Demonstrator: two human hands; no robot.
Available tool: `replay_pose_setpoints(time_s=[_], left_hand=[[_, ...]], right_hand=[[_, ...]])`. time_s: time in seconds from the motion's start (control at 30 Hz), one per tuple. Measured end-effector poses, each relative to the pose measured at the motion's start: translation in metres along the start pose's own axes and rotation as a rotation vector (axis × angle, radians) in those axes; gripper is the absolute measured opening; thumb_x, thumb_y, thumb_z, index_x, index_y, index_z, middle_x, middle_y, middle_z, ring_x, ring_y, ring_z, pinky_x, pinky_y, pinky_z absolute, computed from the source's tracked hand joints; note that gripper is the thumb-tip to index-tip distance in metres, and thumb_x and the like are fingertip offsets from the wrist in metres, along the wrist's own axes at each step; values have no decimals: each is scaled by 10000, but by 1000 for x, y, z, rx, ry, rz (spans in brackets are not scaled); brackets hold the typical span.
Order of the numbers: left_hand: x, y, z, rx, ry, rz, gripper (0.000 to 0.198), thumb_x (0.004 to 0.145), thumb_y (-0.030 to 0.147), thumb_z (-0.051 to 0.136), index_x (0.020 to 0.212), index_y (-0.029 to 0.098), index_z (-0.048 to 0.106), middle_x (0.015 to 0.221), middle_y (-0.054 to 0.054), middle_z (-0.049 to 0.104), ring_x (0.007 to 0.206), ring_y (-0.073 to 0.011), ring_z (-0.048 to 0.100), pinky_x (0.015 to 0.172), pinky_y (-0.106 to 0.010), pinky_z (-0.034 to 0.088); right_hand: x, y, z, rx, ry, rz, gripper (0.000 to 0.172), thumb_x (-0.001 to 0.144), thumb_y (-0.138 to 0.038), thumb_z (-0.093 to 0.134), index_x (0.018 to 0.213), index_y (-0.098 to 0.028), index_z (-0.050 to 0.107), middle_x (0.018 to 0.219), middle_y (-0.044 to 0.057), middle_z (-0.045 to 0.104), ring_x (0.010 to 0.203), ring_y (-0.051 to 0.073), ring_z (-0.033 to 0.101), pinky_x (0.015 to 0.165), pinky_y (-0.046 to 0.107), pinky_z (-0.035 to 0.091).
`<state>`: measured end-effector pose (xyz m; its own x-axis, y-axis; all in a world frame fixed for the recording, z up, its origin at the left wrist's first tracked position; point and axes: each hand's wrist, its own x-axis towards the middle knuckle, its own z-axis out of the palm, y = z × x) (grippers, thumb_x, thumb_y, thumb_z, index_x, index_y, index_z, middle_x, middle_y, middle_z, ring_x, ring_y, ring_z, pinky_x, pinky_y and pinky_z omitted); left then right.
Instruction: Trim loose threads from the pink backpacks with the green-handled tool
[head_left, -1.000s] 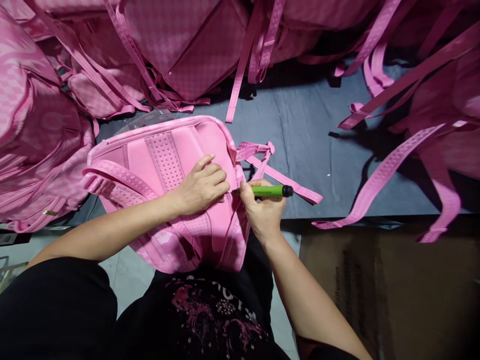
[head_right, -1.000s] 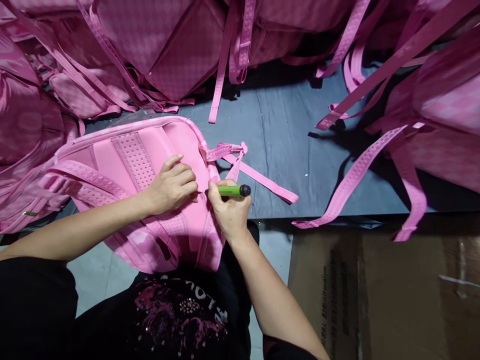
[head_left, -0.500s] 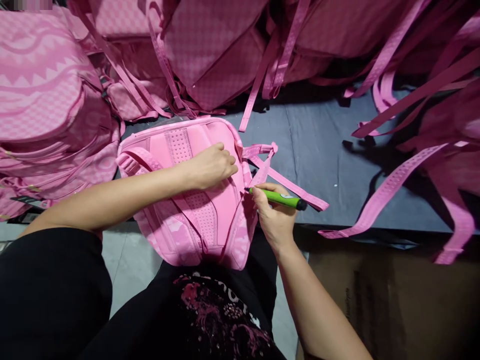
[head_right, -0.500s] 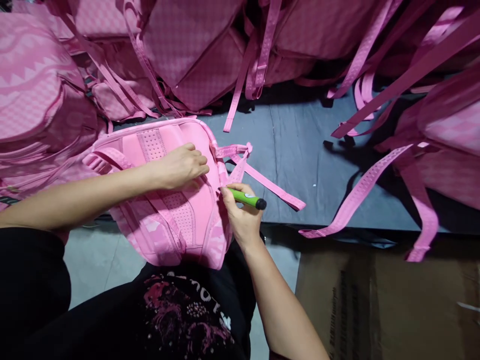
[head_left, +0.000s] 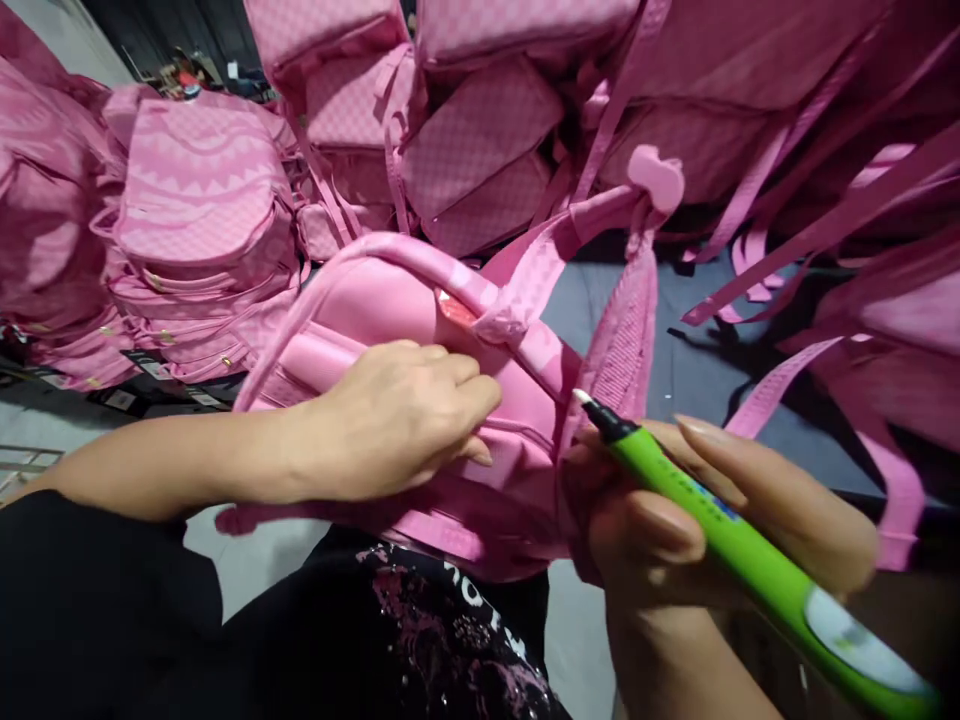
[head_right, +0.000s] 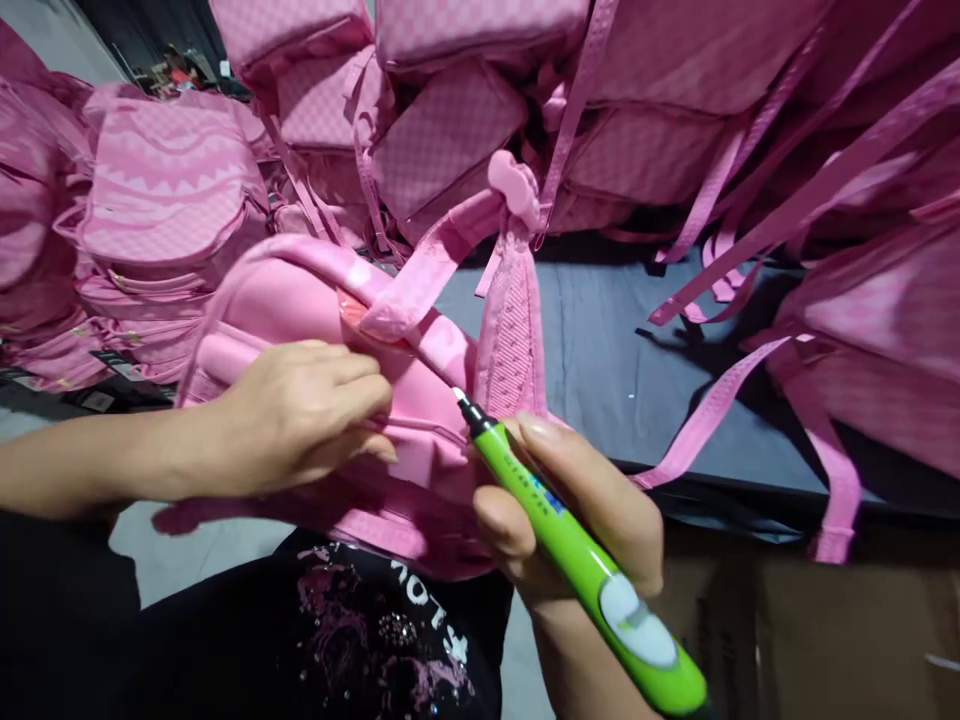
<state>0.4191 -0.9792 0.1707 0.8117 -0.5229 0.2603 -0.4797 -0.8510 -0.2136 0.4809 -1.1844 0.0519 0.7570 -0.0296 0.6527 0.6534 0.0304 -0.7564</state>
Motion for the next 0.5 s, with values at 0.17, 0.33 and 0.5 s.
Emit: replay_pose_setpoints(time_s=[0.17,0.33,0.5], left_hand=[[5,-22,86,-28,-198,-189,103,939,197,559,943,136,642,901,-77,706,847,-202,648,730,-325,423],[-2,-48,116,-17,-183,-147,148,932,159,533,977,155,673,888,-65,710,830,-208,643,712,-331,413],[-1,-67,91,-33,40,-244,238,949,242,553,1146,169,664,1149,-98,688,1056,-236,600,876,-366,449]], right_hand=[[4,58,5,-264,-157,-198,323,894,-347,708,1196,-231,703,1044,81,759,910,274,743,814,434,610],[-9,76,13,-215,-77,-19,402,904,-345,693,1275,-199,646,1023,90,757,852,250,750,816,437,616],[-1,62,54,-173,-134,-275,367,934,-234,664,1298,-252,621,955,45,764,807,204,742,778,358,608]])
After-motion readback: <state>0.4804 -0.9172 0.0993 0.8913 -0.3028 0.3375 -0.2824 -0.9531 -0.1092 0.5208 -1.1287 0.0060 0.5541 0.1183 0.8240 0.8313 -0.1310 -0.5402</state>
